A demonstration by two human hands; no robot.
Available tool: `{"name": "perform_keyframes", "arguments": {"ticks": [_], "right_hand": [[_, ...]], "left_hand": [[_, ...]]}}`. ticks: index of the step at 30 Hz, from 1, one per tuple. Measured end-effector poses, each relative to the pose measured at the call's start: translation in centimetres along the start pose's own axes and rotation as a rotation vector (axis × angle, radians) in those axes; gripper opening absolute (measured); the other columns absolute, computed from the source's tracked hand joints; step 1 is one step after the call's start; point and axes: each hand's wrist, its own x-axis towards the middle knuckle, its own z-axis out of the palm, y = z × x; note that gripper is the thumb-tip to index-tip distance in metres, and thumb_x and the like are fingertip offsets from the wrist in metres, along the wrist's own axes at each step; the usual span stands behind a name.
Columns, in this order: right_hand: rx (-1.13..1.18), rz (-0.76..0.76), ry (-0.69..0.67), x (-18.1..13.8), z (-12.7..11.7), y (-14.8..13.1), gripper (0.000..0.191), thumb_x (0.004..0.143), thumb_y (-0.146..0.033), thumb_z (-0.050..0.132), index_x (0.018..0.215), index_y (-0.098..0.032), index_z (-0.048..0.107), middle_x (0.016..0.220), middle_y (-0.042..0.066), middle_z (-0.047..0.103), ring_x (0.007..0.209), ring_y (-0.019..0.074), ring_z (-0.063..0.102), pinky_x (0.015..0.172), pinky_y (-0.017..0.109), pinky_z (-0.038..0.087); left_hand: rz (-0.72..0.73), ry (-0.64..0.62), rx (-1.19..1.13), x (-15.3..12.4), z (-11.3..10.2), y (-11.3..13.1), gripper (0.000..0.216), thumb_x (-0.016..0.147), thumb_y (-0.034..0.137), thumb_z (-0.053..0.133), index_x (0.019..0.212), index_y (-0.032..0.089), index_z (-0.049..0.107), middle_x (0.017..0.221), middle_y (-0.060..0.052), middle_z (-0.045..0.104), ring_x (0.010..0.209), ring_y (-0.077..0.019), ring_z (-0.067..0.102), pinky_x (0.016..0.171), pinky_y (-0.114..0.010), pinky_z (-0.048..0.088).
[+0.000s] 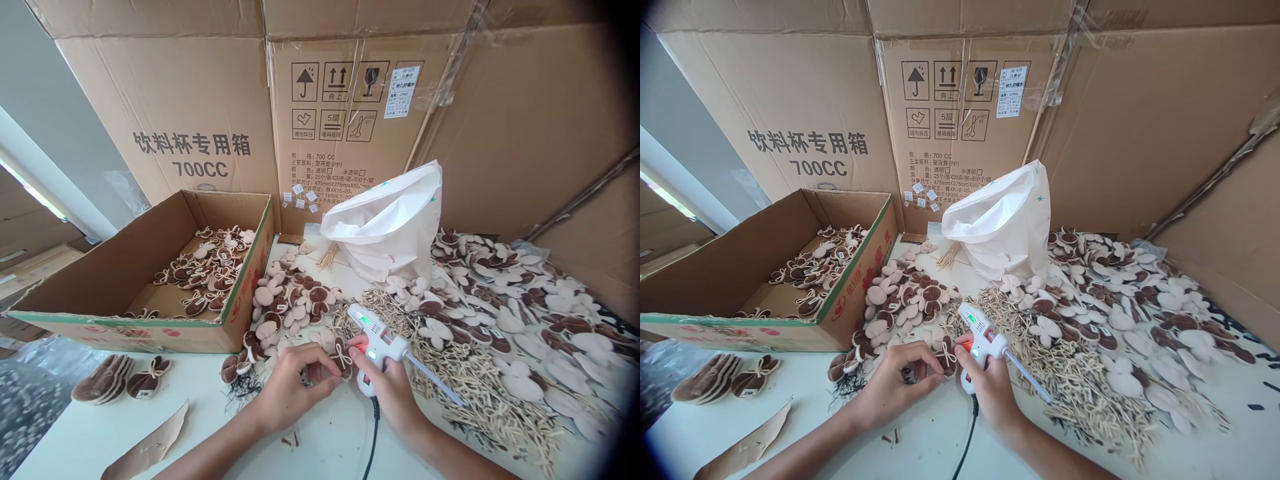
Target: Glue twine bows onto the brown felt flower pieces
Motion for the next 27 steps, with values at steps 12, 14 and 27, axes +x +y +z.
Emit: {"name": "perform_keyframes", "arguments": {"ticks": [12,14,27], "right_hand": [[-0.016,-0.015,-0.059,0.17,-0.47,0.78,0.033,0.087,-0.05,0.076,0.103,-0.024,0.062,0.067,-0.006,0.055,0.055,0.0136,0.049,0.052,0.027,0.039],[-0.015,-0.013,-0.069,0.16,-0.47,0.75,0.032,0.088,-0.049,0.075,0.103,-0.024,0.062,0.068,-0.006,0.056,0.055,0.0137,0.049,0.052,0.027,0.039],[0.017,-0.004,-0.148,0.21,-0.61,0.94,0.034,0.089,-0.05,0.074,0.103,-0.022,0.061,0.062,-0.006,0.055,0.054,0.0136,0.048,0.052,0.027,0.039]], "left_hand": [[-0.073,0.031,0.027,0.04,-0.01,-0.16,0.003,0.084,0.021,0.076,0.086,0.023,0.078,0.08,0.002,0.075,0.066,-0.0128,0.056,0.063,-0.023,0.044],[-0.076,0.03,0.034,0.05,0.02,-0.24,0.002,0.084,0.022,0.076,0.086,0.023,0.078,0.079,0.002,0.075,0.066,-0.0127,0.055,0.062,-0.023,0.043],[-0.048,0.056,0.072,-0.04,-0.2,-0.09,0.02,0.083,0.024,0.077,0.095,0.021,0.061,0.084,0.002,0.063,0.07,-0.0134,0.052,0.063,-0.024,0.043]]}}
